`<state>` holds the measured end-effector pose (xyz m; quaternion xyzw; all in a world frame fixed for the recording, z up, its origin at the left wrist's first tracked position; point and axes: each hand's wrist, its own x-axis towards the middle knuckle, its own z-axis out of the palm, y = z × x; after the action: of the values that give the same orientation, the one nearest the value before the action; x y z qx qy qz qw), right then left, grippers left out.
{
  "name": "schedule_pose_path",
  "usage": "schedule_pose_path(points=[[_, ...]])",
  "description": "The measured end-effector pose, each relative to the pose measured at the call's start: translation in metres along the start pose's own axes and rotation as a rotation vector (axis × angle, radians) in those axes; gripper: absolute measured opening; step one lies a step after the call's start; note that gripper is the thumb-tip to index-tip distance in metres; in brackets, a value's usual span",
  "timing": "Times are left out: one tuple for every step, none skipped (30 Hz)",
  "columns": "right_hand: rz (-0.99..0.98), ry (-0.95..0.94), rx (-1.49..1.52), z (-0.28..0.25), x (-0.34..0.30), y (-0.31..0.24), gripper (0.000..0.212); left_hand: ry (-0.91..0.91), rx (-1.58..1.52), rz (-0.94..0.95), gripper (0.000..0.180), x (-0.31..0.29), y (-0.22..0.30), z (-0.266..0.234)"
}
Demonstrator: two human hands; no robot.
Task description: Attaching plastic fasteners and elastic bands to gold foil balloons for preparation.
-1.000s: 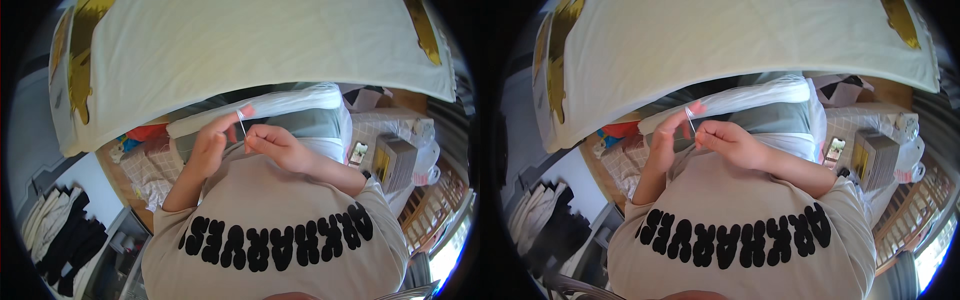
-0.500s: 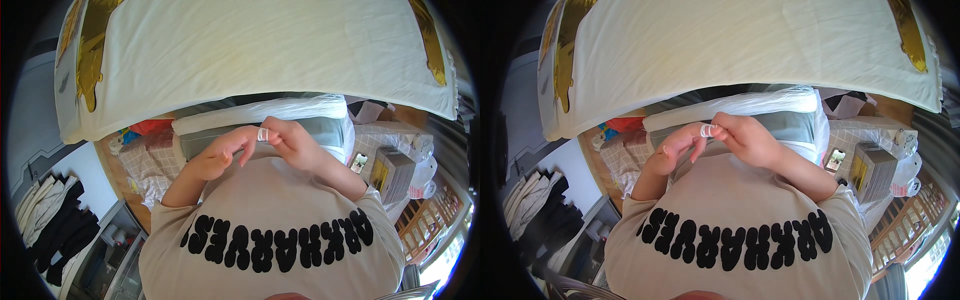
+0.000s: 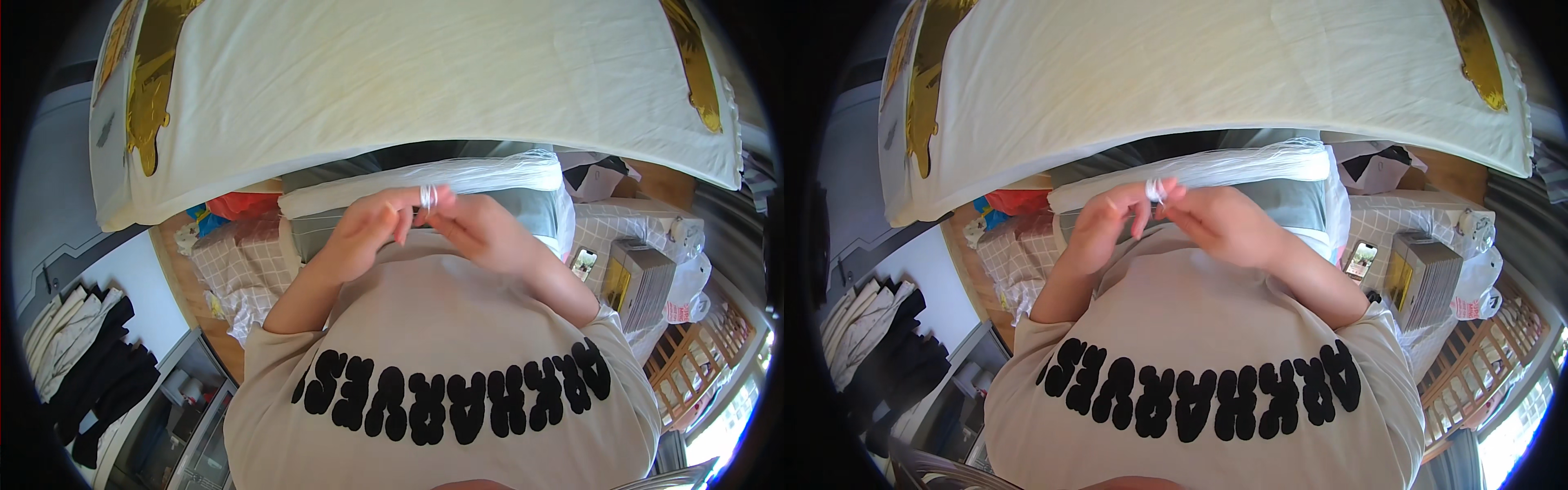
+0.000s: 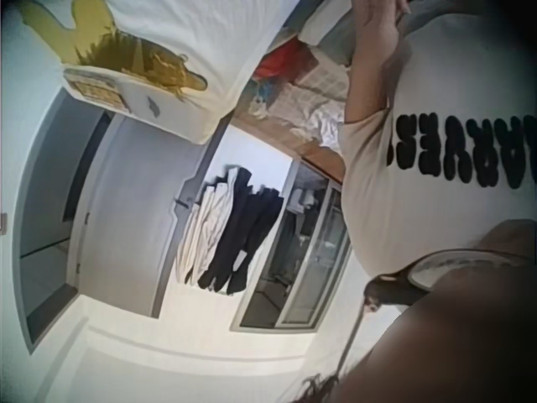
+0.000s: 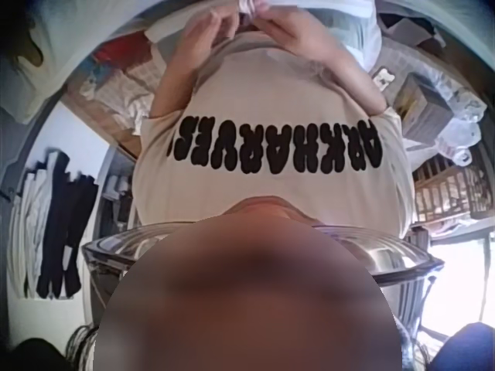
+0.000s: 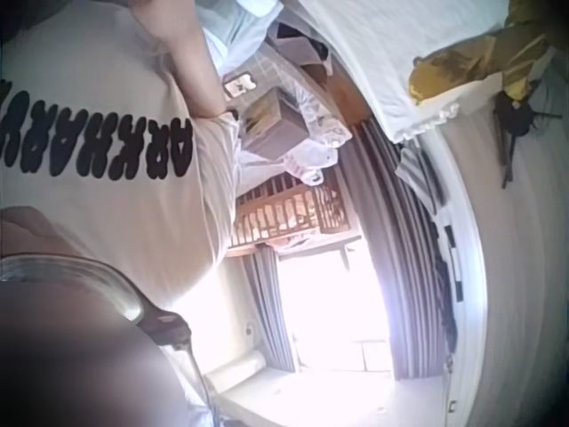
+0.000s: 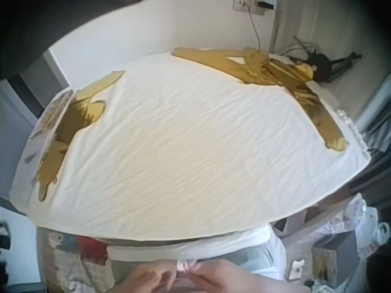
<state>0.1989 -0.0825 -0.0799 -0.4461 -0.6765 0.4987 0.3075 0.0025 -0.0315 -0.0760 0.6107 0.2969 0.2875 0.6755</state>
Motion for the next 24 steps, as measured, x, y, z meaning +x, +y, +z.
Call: schedule_pose_path(points=[[0.167, -0.017, 0.228, -0.006, 0.003, -0.001, 0.017, -0.058, -0.315, -0.082, 0.052, -0.003, -0.009, -0.005], [0.332, -0.029, 0.452, -0.010, 0.003, -0.002, 0.020, -0.121, -0.628, -0.160, 0.052, -0.004, -0.010, -0.008], [0.330, -0.028, 0.450, -0.013, 0.002, 0.000, 0.020, -0.122, -0.627, -0.158, 0.052, -0.005, -0.010, -0.011], [0.304, -0.019, 0.555, -0.017, -0.001, 0.002, 0.021, -0.105, -0.271, -0.091, 0.046, -0.004, -0.009, -0.014], [0.282, -0.008, 0.664, -0.019, -0.002, 0.004, 0.021, -0.088, 0.080, -0.028, 0.041, -0.001, -0.007, -0.016], [0.284, -0.006, 0.665, -0.017, -0.003, 0.002, 0.021, -0.091, 0.078, -0.029, 0.041, 0.003, -0.006, -0.016], [0.290, -0.041, 0.654, -0.012, -0.004, -0.003, 0.021, -0.059, 0.336, 0.103, 0.048, 0.006, -0.004, -0.015], [0.294, -0.078, 0.645, -0.009, -0.004, -0.006, 0.021, -0.024, 0.596, 0.236, 0.056, 0.009, -0.002, -0.014], [0.294, -0.077, 0.644, -0.008, -0.002, -0.007, 0.021, -0.025, 0.596, 0.236, 0.056, 0.009, 0.001, -0.009], [0.326, -0.096, 0.561, -0.006, -0.001, -0.006, 0.021, -0.044, 0.153, 0.100, 0.062, 0.006, 0.005, -0.001], [0.357, -0.118, 0.477, -0.004, -0.001, -0.005, 0.021, -0.056, -0.289, -0.037, 0.069, 0.003, 0.007, 0.003], [0.356, -0.122, 0.476, -0.006, -0.001, -0.003, 0.021, -0.053, -0.289, -0.036, 0.069, 0.001, 0.006, 0.001], [0.331, -0.128, 0.547, -0.009, 0.000, 0.000, 0.019, -0.198, -0.471, -0.062, 0.070, -0.002, 0.004, -0.004], [0.310, -0.129, 0.619, -0.010, -0.002, 0.002, 0.018, -0.348, -0.654, -0.091, 0.071, -0.003, 0.006, -0.009], [0.312, -0.128, 0.620, -0.014, -0.007, 0.003, 0.018, -0.306, -0.229, -0.197, 0.069, -0.006, 0.011, -0.016], [0.230, -0.073, 0.717, -0.018, -0.013, 0.004, 0.017, -0.307, -0.231, -0.198, 0.069, -0.005, 0.015, -0.015], [0.145, -0.021, 0.812, -0.020, -0.014, 0.004, 0.016, -0.161, 0.351, 0.009, 0.068, -0.001, 0.022, -0.011], [0.145, -0.022, 0.811, -0.016, -0.013, 0.000, 0.016, 0.001, 0.927, 0.221, 0.067, 0.002, 0.025, -0.005], [0.070, -0.017, 0.608, -0.010, -0.011, -0.008, 0.017, 0.151, 0.618, 0.284, 0.060, 0.002, 0.010, 0.006], [-0.007, -0.012, 0.404, -0.007, -0.010, -0.011, 0.017, 0.151, 0.619, 0.286, 0.060, 0.000, 0.012, 0.005], [-0.008, -0.010, 0.403, -0.009, -0.009, -0.010, 0.017, -0.010, 0.000, 0.041, 0.056, -0.004, 0.015, 0.003], [-0.019, -0.039, 0.349, -0.012, -0.008, -0.008, 0.017, -0.171, -0.618, -0.207, 0.052, -0.007, 0.018, 0.003], [-0.028, -0.071, 0.296, -0.013, -0.007, -0.006, 0.016, -0.150, -0.844, -0.275, 0.047, -0.009, 0.020, 0.006], [-0.026, -0.071, 0.296, -0.017, -0.008, -0.006, 0.016, -0.150, -0.846, -0.276, 0.047, -0.009, 0.017, 0.003]])
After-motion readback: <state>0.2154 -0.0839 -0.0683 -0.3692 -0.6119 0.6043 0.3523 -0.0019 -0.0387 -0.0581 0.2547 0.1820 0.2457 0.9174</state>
